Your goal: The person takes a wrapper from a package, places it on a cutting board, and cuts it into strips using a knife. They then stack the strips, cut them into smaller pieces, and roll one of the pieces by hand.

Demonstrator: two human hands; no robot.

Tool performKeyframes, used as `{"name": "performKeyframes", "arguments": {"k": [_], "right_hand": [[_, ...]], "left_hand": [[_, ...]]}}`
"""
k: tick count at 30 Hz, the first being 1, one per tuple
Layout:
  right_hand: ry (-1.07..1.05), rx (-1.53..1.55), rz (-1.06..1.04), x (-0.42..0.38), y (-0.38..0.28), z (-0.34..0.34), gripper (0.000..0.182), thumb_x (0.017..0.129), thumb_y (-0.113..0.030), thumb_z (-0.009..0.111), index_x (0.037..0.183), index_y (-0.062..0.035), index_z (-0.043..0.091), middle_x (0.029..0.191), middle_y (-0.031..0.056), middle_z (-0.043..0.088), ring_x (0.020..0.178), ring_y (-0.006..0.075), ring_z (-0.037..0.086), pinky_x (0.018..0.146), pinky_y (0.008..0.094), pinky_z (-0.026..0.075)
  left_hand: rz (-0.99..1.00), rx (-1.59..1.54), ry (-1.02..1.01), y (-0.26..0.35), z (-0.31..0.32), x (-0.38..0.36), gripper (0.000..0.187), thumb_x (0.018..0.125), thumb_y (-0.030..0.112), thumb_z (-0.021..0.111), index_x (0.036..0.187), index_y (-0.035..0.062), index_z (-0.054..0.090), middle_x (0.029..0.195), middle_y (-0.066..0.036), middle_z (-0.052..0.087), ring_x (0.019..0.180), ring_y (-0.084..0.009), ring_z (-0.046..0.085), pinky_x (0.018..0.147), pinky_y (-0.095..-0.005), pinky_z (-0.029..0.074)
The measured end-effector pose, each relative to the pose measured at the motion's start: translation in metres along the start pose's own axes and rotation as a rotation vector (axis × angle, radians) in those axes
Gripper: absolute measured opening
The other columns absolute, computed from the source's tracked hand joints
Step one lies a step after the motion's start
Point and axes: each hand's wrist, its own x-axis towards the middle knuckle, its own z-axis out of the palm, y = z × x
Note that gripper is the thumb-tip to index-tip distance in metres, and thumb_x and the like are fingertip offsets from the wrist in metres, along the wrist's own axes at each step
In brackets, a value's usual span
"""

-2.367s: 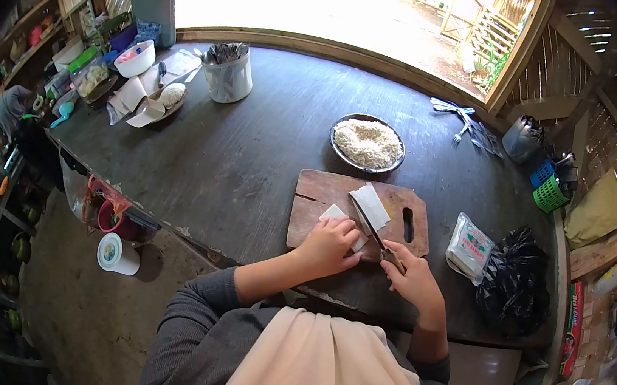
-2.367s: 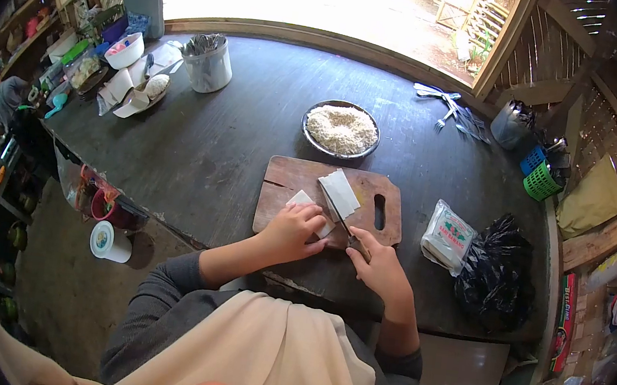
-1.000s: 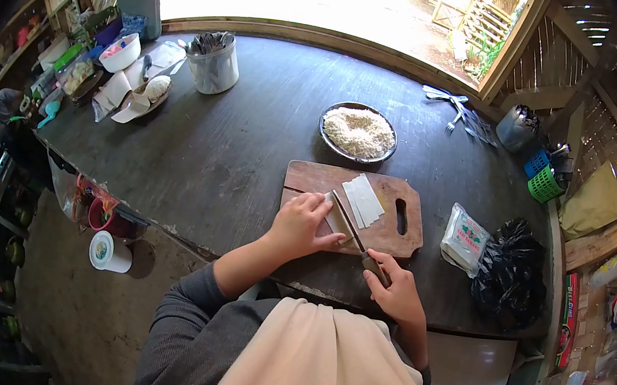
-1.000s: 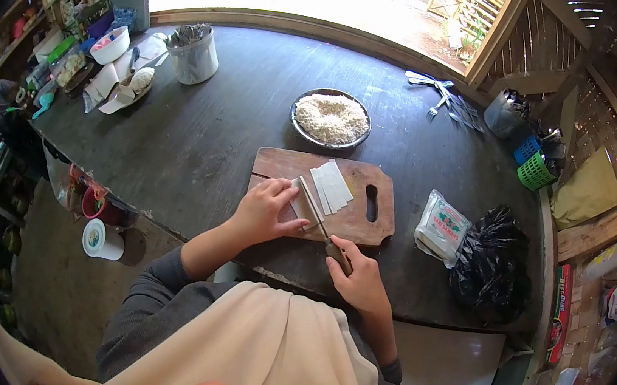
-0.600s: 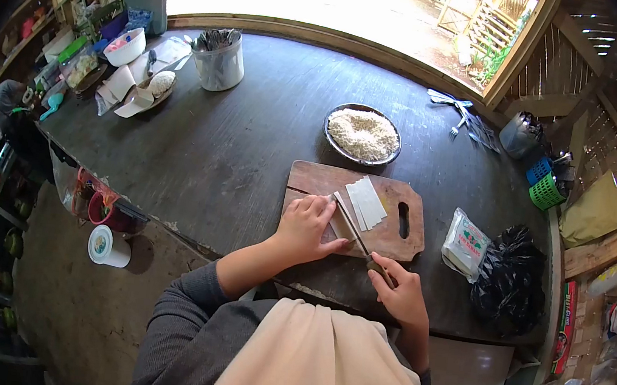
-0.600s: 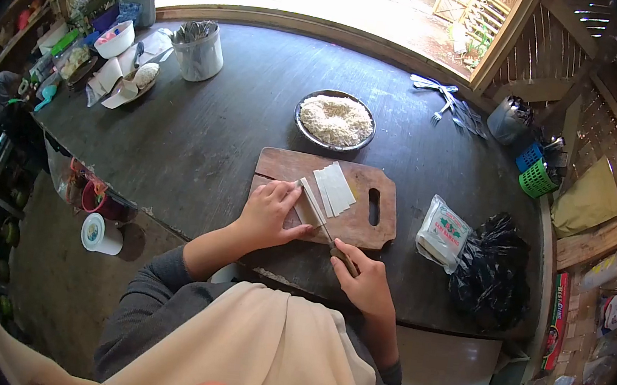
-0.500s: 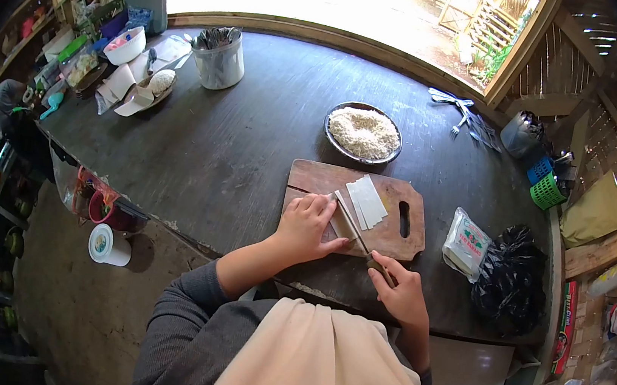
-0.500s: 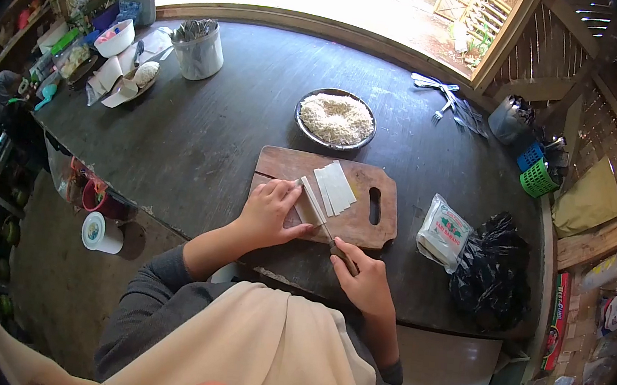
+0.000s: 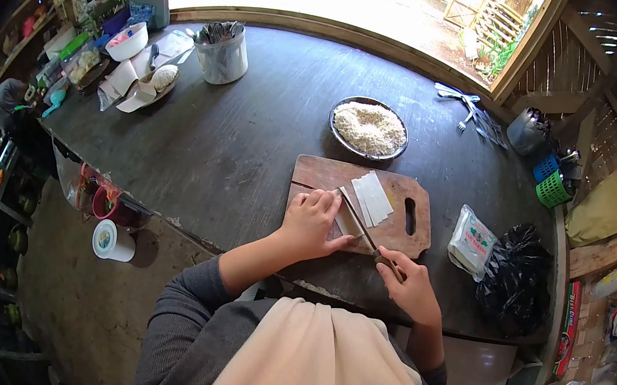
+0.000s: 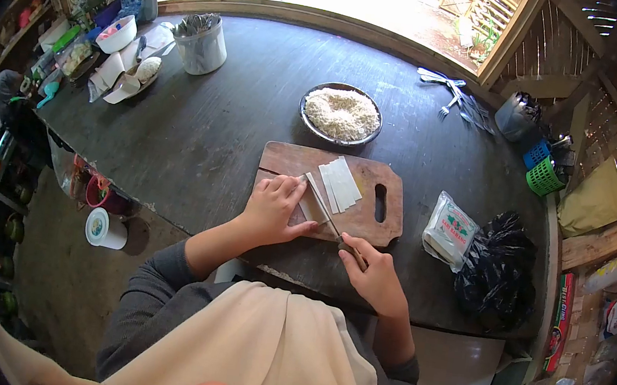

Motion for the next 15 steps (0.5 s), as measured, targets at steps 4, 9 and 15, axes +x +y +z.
{"name": "performKeyframes", "arguments": {"k": [4,9,15], "right_hand": [[0.016,0.014,-0.068,-0.004,0.008,-0.002,0.032,0.089,-0.011,0.067,0.120,-0.0048,0.064,0.070,0.0077,0.059,0.060,0.0049,0.050,0.058,0.0244,0.042],[0.027,-0.012,-0.097,-0.017,0.016,-0.006,0.033,0.088,-0.010,0.067,0.120,-0.0044,0.064,0.062,0.0000,0.054,0.053,0.0028,0.043,0.051,0.0215,0.037],[0.092,-0.025,-0.183,-0.028,0.021,-0.005,0.031,0.088,-0.009,0.068,0.117,-0.0020,0.064,0.070,0.0026,0.058,0.063,0.0029,0.043,0.057,0.0196,0.040]], "left_hand": [[-0.007,0.016,-0.034,0.001,-0.001,0.001,0.079,0.079,0.058,0.063,0.125,-0.0055,0.054,0.122,-0.013,0.054,0.119,-0.0265,0.048,0.094,-0.0418,0.036],[-0.011,0.020,-0.038,0.002,-0.002,0.001,0.079,0.080,0.059,0.063,0.125,-0.0051,0.055,0.123,-0.012,0.055,0.118,-0.0261,0.048,0.094,-0.0421,0.036],[0.002,0.053,0.048,0.000,-0.002,-0.004,0.070,0.081,0.057,0.063,0.122,0.0008,0.059,0.125,-0.012,0.055,0.123,-0.0262,0.048,0.103,-0.0448,0.033]]}}
